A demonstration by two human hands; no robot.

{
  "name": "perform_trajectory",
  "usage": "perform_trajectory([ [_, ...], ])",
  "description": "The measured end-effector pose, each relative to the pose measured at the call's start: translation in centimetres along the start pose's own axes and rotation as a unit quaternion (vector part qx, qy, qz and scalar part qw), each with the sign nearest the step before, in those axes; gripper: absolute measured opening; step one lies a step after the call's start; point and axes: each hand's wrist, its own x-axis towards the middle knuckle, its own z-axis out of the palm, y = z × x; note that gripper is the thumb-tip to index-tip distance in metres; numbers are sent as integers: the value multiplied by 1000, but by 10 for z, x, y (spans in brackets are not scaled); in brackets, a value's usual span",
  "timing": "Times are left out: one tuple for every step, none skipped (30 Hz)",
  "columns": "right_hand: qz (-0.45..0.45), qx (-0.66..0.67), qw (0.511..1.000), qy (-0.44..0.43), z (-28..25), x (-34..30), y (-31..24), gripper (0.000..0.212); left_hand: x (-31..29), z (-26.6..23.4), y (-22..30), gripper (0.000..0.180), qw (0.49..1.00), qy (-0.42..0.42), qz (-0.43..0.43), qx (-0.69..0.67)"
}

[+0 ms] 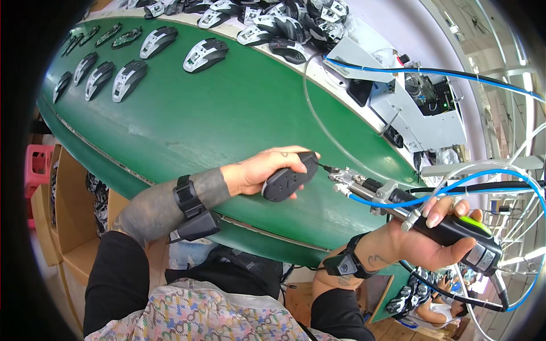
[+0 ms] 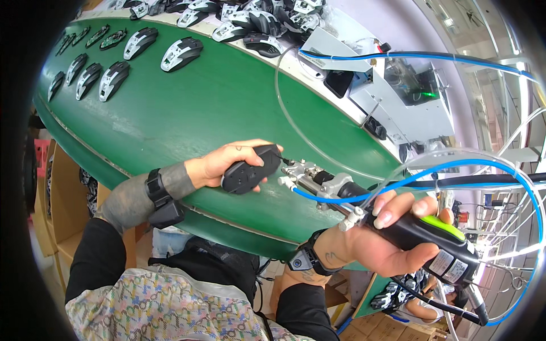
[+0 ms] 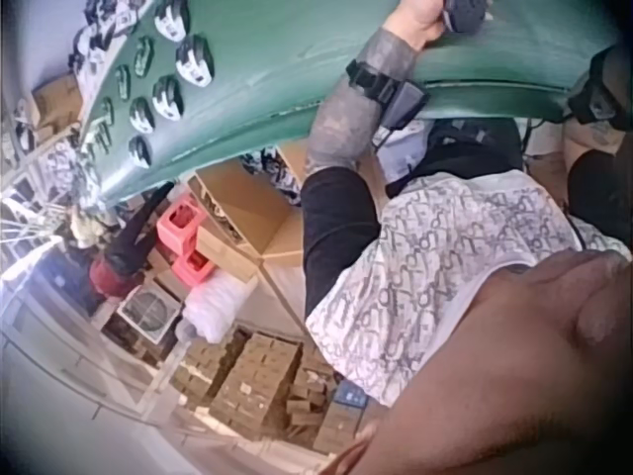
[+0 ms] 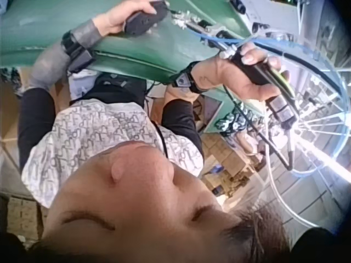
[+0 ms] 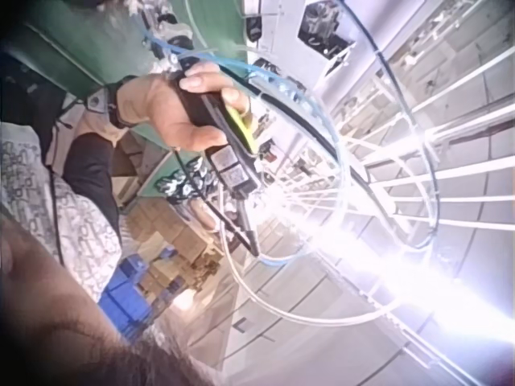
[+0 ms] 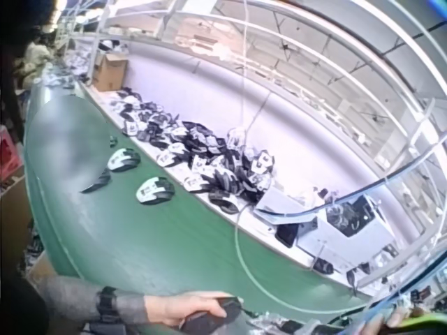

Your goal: Using an electric screwdriver to assemble components of computer mice on a production line.

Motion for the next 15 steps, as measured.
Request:
perform_trajectory([
  [-4,-11,1000,12,2,0,2,44,1,-1,-1,52,1000,-1,-1,1],
  [-7,-10,999,31,4,-1,3,43,3,-4,-2,52,994,83,56,35],
  [-6,-8,999,30,2,-1,2,43,4,-7,-2,52,977,167,113,69],
  [-20,-20,999,27,-2,0,1,43,3,-12,0,52,974,193,118,20],
  [-35,-33,999,22,-4,2,-2,43,5,-13,3,52,974,193,119,19],
  [-36,-25,999,26,-5,3,-5,42,6,-13,6,51,976,181,116,-41],
  [-31,-8,999,8,-6,5,-7,42,7,-13,7,50,974,168,113,-101],
  [-32,-16,999,18,-5,4,-6,42,7,-13,7,48,976,147,112,-115],
  [-33,-24,999,27,-4,3,-5,42,6,-12,7,48,976,148,113,-114],
  [-32,-23,999,27,-3,2,-3,42,5,-11,6,49,981,113,103,-122],
  [-32,-23,999,35,0,1,-1,42,3,-10,6,51,984,78,93,-130],
  [-31,-23,998,43,2,1,0,42,3,-10,4,52,986,44,94,-130],
  [-31,-23,998,42,3,0,0,42,1,-10,3,52,986,44,95,-131],
  [-31,-18,999,31,2,0,1,42,0,-7,4,54,988,27,83,-130],
  [-31,-13,999,20,2,0,1,42,-1,-5,4,55,989,9,72,-130],
])
